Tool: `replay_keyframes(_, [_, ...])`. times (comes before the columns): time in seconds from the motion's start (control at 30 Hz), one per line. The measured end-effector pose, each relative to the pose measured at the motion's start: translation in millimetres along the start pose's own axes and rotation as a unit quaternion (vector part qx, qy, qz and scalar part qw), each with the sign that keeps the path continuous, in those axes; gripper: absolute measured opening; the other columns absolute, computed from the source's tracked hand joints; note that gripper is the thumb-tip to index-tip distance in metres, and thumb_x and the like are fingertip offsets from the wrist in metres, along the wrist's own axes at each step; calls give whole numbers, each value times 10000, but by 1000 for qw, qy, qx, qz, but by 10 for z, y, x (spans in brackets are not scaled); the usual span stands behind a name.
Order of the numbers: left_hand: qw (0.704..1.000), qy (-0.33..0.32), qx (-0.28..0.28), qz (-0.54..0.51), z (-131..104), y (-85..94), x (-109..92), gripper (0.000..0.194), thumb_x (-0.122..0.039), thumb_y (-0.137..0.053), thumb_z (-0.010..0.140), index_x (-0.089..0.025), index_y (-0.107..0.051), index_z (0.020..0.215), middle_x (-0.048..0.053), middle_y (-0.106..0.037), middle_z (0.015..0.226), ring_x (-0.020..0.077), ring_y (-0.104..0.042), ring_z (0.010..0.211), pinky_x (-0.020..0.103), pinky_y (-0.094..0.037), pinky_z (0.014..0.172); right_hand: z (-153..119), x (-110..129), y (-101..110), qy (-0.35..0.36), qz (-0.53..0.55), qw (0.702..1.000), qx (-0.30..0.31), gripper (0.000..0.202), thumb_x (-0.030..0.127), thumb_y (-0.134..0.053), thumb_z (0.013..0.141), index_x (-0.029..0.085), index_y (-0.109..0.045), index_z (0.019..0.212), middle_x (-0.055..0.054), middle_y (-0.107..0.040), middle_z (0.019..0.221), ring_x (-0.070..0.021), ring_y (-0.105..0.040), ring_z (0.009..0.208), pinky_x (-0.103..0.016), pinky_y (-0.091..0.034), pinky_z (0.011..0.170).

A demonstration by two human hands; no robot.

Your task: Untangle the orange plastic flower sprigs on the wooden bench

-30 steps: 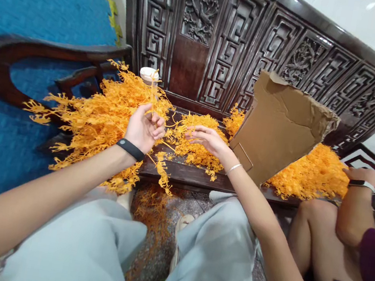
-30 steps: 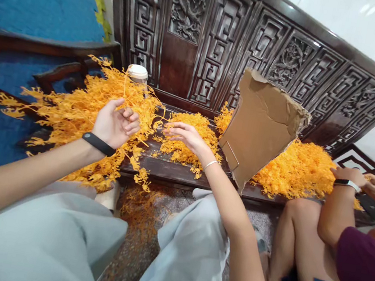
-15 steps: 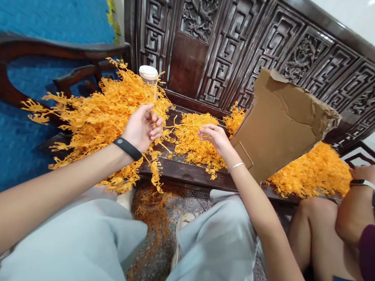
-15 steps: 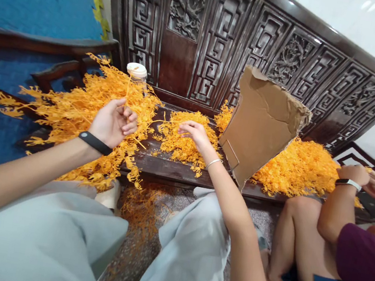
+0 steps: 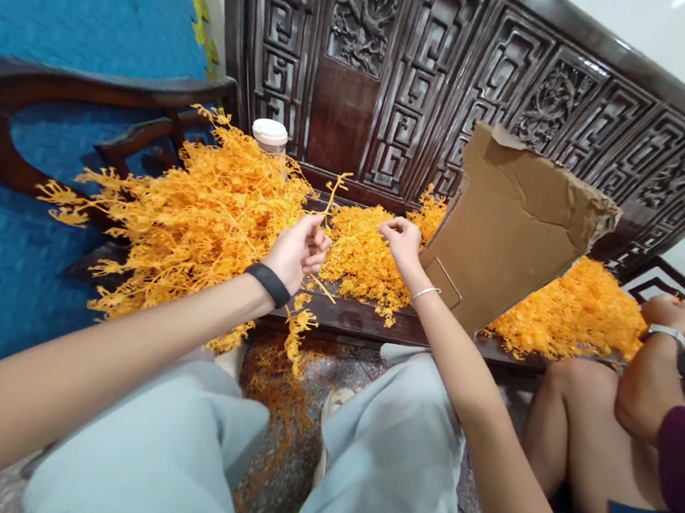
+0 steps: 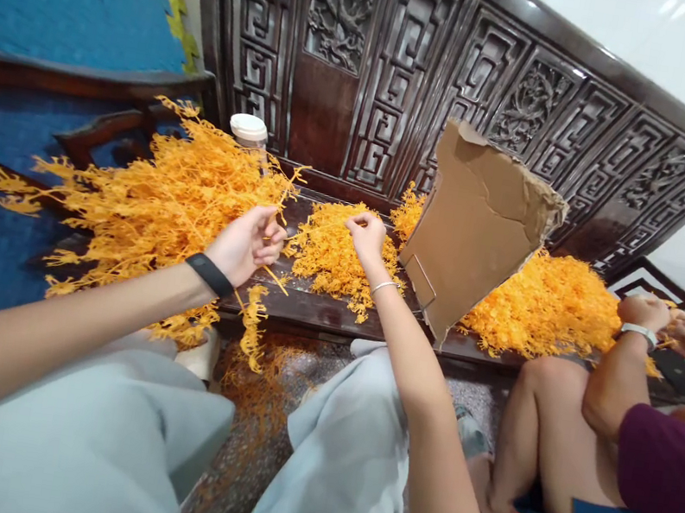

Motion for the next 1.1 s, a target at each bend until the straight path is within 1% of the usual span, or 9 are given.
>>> replay_keyframes(0.2, [997,-12,-80,20,14,-65,72,350,-245,-425,791,-157,-320,469,-59,-327,421,5,-174,269,149,-90,288,173,40,-69,58,-137,987,-68,54,161,-516,664,162,-566,644,-15,-608,716,-134,-544,696,-267,-411,717])
replay_keyframes(0.3, [991,-15,-124,54,-138,-104,14,366,-236,-444,779,-161,-296,453,-71,-263,385,7,-148,265,152,-77,290,252,-126,128,3,-172,973,-157,85,149,-468,689,158,-551,673,-43,-608,739,-145,-536,697,-274,-401,707])
replay_keyframes(0.37, [995,-18,-78,60,-256,-199,-41,363,-254,-447,783,-158,-313,459,-68,-274,402,5,-155,272,150,-89,292,276,-301,278,-40,-157,971,-175,74,148,-481,677,152,-553,664,-44,-608,716,-143,-538,682,-264,-402,696])
replay_keyframes(0.43, [998,-19,-19,55,-345,-285,-88,356,-277,-446,788,-154,-340,472,-61,-304,429,5,-174,282,149,-113,293,286,-421,375,-26,-135,978,-155,56,167,-513,662,152,-567,663,-25,-605,679,-132,-538,656,-248,-408,676])
replay_keyframes(0.53, [1000,-5,14,24,-357,-276,-107,346,-290,-436,791,-158,-347,484,-56,-313,444,13,-190,287,150,-143,288,270,-514,415,-13,-118,986,-117,47,179,-548,635,153,-586,648,13,-570,578,-112,-514,576,-233,-418,620])
replay_keyframes(0.67, [999,10,1,-44,-194,-96,-85,340,-296,-407,793,-174,-316,489,-52,-306,433,31,-198,281,162,-162,278,240,-567,294,-85,-57,993,-61,99,164,-575,631,145,-612,721,33,-553,547,-77,-480,442,-214,-409,500])
replay_keyframes(0.87, [993,-21,-62,-96,-26,138,-132,317,-329,-397,785,-184,-314,516,-48,-332,437,39,-231,293,172,-191,293,121,-406,113,-110,62,991,50,358,126,-615,639,143,-573,994,-63,-644,896,-57,-559,494,-180,-425,456])
replay_keyframes(0.97, [990,-44,-89,-102,-20,168,-162,312,-360,-396,785,-187,-319,537,-43,-355,452,46,-282,317,177,-226,318,-42,-188,-3,-58,109,976,177,324,150,-617,660,166,-592,983,-75,-611,1073,-68,-611,650,-179,-470,555])
replay_keyframes(1.1, [988,-55,-88,-112,-11,155,-173,299,-362,-407,778,-194,-313,549,-43,-348,450,58,-302,331,192,-244,333,-395,61,-287,-50,98,911,397,290,300,-648,685,173,-626,945,-65,-643,1018,-114,-628,768,-202,-490,641])
Point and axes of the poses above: each hand's wrist, its own z-axis towards the middle knuckle, its own y-axis out of the back of the hand, x = y × z, the point moved 5 cm from there along z, towards the middle knuckle
